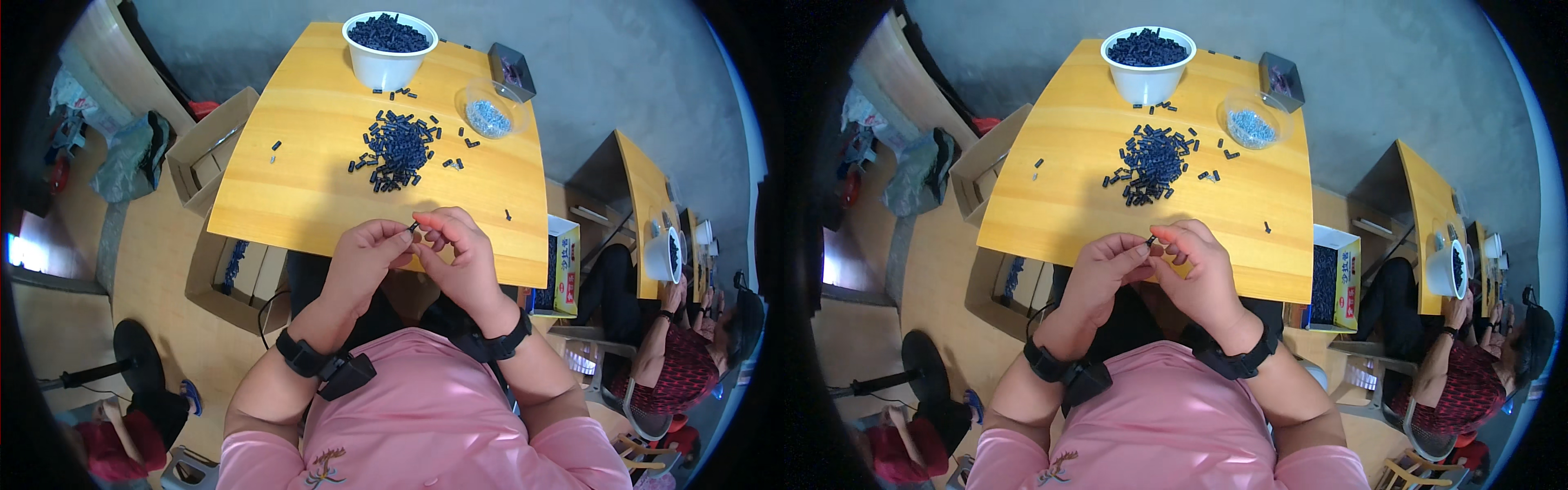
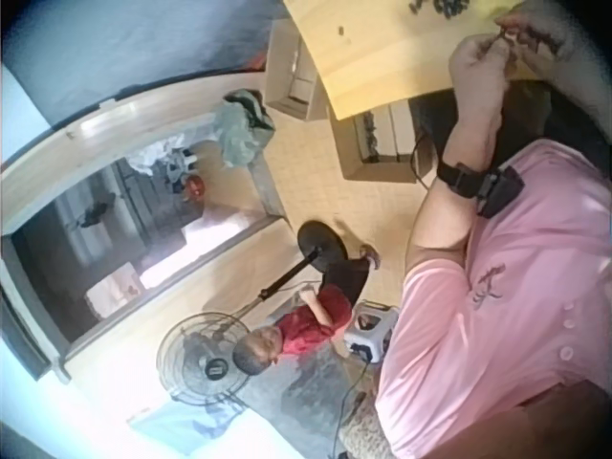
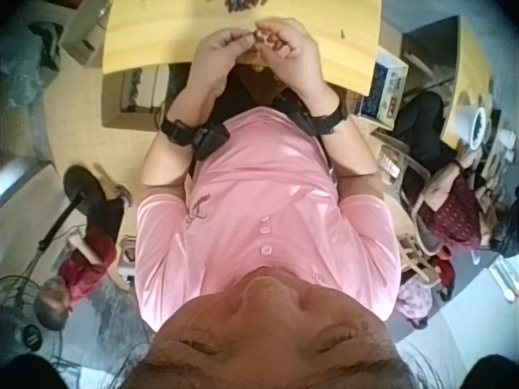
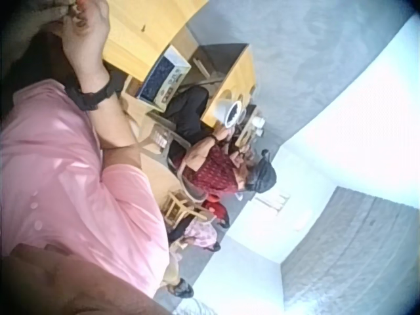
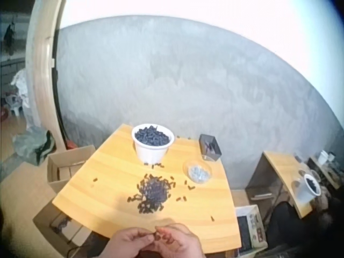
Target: Manually assembling small black plastic components with red pins at a workstation.
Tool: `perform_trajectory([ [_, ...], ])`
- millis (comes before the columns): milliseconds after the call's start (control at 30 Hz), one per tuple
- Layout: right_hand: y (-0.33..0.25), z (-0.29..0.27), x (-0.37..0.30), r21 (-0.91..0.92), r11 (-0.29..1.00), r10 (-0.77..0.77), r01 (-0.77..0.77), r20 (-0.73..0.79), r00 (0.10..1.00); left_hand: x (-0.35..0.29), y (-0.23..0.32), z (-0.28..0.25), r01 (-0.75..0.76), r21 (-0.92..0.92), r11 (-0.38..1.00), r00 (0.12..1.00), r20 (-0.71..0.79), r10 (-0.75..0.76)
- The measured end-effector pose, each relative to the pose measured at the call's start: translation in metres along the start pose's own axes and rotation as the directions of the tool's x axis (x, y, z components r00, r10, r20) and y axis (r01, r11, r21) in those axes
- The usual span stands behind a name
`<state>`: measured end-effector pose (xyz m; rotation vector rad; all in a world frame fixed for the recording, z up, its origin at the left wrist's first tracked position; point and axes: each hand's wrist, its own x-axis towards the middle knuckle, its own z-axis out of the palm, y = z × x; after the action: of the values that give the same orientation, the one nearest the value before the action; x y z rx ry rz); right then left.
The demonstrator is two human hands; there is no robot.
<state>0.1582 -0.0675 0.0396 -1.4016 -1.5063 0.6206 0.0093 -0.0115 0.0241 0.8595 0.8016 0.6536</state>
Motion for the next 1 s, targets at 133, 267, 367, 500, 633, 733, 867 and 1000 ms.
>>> perform_trajectory([
  [133,-0.006,0.006,-0.002,-0.124,0.99,-0.073,0.065,-0.058,0.996,-0.001,-0.001,0.003,0.085,-0.195,0.977,0.996,0.038,-0.079],
  [267,-0.003,0.006,-0.004,-0.226,0.965,-0.155,0.131,-0.093,0.983,-0.004,-0.002,0.009,0.083,-0.197,0.977,0.996,0.032,-0.078],
  [367,-0.002,0.006,-0.004,-0.307,0.933,-0.223,0.188,-0.082,0.971,-0.004,-0.007,0.012,0.043,-0.171,0.984,0.999,-0.001,-0.044],
  [500,-0.003,0.006,-0.003,-0.334,0.915,-0.254,0.224,-0.047,0.966,-0.007,-0.013,0.014,-0.001,-0.163,0.987,0.999,-0.048,-0.007],
  [633,-0.001,0.004,-0.006,-0.366,0.898,-0.258,0.245,0.014,0.966,-0.006,-0.021,0.014,-0.017,-0.172,0.985,0.998,-0.064,0.006],
  [733,-0.002,0.001,-0.006,-0.351,0.906,-0.244,0.238,0.027,0.969,-0.008,-0.019,0.013,0.024,-0.173,0.985,0.999,-0.032,-0.03],
  [867,-0.001,0.0,-0.008,-0.318,0.919,-0.237,0.233,0.025,0.971,-0.009,-0.015,0.008,0.101,-0.12,0.988,0.995,0.008,-0.101],
  [1000,0.0,0.002,-0.013,-0.308,0.927,-0.219,0.216,0.026,0.975,-0.011,-0.021,0.008,0.121,-0.114,0.986,0.993,0.011,-0.12],
])
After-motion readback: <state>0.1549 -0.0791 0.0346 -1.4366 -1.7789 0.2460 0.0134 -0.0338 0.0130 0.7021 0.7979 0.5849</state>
